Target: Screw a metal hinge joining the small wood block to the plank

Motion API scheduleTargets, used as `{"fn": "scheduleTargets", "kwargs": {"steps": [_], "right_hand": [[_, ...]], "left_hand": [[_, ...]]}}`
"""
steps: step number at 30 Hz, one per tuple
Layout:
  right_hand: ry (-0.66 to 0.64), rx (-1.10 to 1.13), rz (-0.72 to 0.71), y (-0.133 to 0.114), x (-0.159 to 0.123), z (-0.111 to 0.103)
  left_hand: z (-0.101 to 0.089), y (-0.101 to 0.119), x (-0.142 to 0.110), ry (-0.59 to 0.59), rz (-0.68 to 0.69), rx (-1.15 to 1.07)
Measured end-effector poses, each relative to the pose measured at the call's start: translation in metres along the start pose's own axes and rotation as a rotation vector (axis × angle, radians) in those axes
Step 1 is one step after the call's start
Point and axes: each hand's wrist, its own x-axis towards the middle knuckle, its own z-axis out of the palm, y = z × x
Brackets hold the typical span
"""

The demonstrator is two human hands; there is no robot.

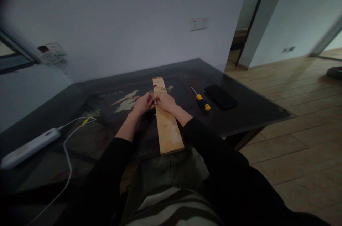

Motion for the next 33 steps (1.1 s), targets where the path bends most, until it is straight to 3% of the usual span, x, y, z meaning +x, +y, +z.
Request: {"fn": "scheduleTargets", "kwargs": {"steps": [13,33], "right_hand": [[-0.018,0.003,0.018,-0.0020,-0.0004,-0.0025],[0.009,0.028,-0.004,0.0002,-0.0001,-0.0006]], "left_hand": [[0.0013,-0.0018,0.0042,-0.053,-0.005,0.012],[0.0023,-0.0005,0.0023,-0.026,-0.031,0.068]]}}
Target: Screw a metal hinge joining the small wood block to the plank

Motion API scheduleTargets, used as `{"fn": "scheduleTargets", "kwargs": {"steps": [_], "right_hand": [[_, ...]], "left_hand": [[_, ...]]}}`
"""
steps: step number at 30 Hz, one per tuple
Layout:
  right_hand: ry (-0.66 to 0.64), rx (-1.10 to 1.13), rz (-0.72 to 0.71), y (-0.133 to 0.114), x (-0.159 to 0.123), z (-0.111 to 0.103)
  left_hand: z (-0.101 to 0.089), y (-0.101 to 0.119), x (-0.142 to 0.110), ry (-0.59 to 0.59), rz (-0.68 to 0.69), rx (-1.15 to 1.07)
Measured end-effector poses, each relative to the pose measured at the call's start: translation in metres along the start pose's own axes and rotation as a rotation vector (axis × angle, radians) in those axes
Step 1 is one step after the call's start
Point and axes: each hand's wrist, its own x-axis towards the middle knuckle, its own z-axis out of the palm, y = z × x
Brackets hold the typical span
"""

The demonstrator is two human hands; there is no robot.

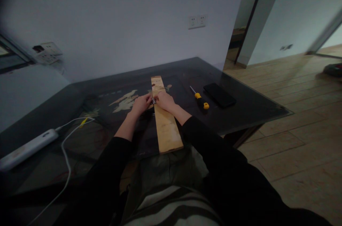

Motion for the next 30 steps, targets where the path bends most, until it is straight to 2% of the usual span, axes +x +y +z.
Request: {"fn": "scheduleTargets", "kwargs": {"steps": [5,15,23,30], "right_hand": [[-0.011,-0.002,0.000,0.0005,0.0001,-0.0001],[-0.003,-0.013,0.007,-0.0005,-0.0003,0.0001],[-0.009,-0.020,0.014,-0.0010,-0.0003,-0.0009],[-0.007,-0.010,0.002,0.0010,0.0012,0.0010]], "left_hand": [[0.0019,-0.0013,0.0009,0.021,-0.026,0.002],[-0.0052,0.0013,-0.0016,-0.016,0.020,0.013],[0.0024,-0.0006,-0.0028,0.040,0.002,-0.007],[0.0015,-0.0038,0.0006,0.009,-0.016,-0.059]]}}
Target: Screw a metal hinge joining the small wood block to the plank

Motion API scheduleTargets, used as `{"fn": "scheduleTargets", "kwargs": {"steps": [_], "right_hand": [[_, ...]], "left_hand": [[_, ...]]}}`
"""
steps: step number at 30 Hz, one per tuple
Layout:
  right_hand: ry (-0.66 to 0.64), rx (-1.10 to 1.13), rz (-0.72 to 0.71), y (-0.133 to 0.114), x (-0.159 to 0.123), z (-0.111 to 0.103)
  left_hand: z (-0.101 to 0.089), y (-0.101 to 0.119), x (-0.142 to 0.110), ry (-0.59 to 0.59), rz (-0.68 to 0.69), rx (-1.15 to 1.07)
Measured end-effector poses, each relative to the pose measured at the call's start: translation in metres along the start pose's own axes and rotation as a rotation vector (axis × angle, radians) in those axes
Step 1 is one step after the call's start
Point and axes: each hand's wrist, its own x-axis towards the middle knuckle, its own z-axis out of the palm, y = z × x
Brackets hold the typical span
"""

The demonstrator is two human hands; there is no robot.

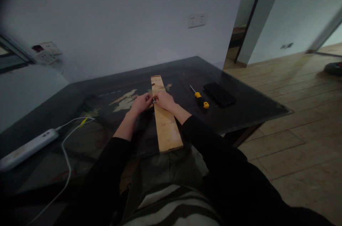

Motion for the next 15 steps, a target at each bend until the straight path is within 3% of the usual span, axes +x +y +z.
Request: {"fn": "scheduleTargets", "kwargs": {"steps": [15], "right_hand": [[-0.011,0.011,0.005,-0.0008,-0.0018,-0.0019]], "left_hand": [[-0.0024,0.0045,-0.0040,-0.003,0.002,0.063]]}}
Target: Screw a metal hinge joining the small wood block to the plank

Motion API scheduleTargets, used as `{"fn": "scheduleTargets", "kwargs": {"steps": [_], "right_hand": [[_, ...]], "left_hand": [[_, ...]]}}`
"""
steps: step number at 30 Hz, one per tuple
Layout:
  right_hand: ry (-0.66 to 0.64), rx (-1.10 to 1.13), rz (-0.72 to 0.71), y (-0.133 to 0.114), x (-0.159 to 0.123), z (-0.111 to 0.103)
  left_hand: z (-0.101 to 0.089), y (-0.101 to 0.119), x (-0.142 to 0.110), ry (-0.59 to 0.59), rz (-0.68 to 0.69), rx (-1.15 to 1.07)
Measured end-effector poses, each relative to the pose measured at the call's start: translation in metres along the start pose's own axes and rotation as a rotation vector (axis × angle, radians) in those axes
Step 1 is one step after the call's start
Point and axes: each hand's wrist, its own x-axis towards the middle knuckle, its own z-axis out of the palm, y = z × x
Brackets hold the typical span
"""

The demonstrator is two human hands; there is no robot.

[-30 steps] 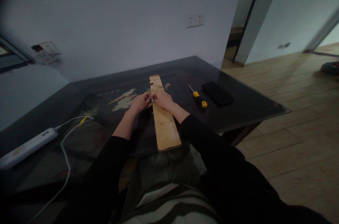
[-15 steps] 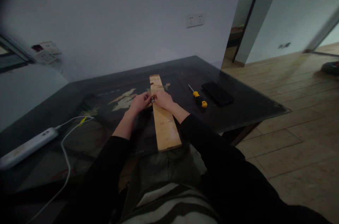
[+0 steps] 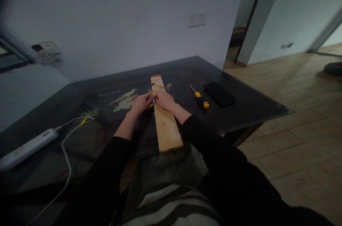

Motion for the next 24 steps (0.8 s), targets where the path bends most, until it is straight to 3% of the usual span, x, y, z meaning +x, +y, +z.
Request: {"fn": "scheduleTargets", "kwargs": {"steps": [16,24], "right_hand": [[-0.010,0.005,0.004,-0.0006,0.0008,-0.0001],[-0.003,-0.006,-0.003,0.0001,0.0002,0.0004]], "left_hand": [[-0.0053,-0.0060,0.0009,-0.037,0.025,-0.050],[0.0024,-0.0022,-0.0004,0.013,0.011,0.021]]}}
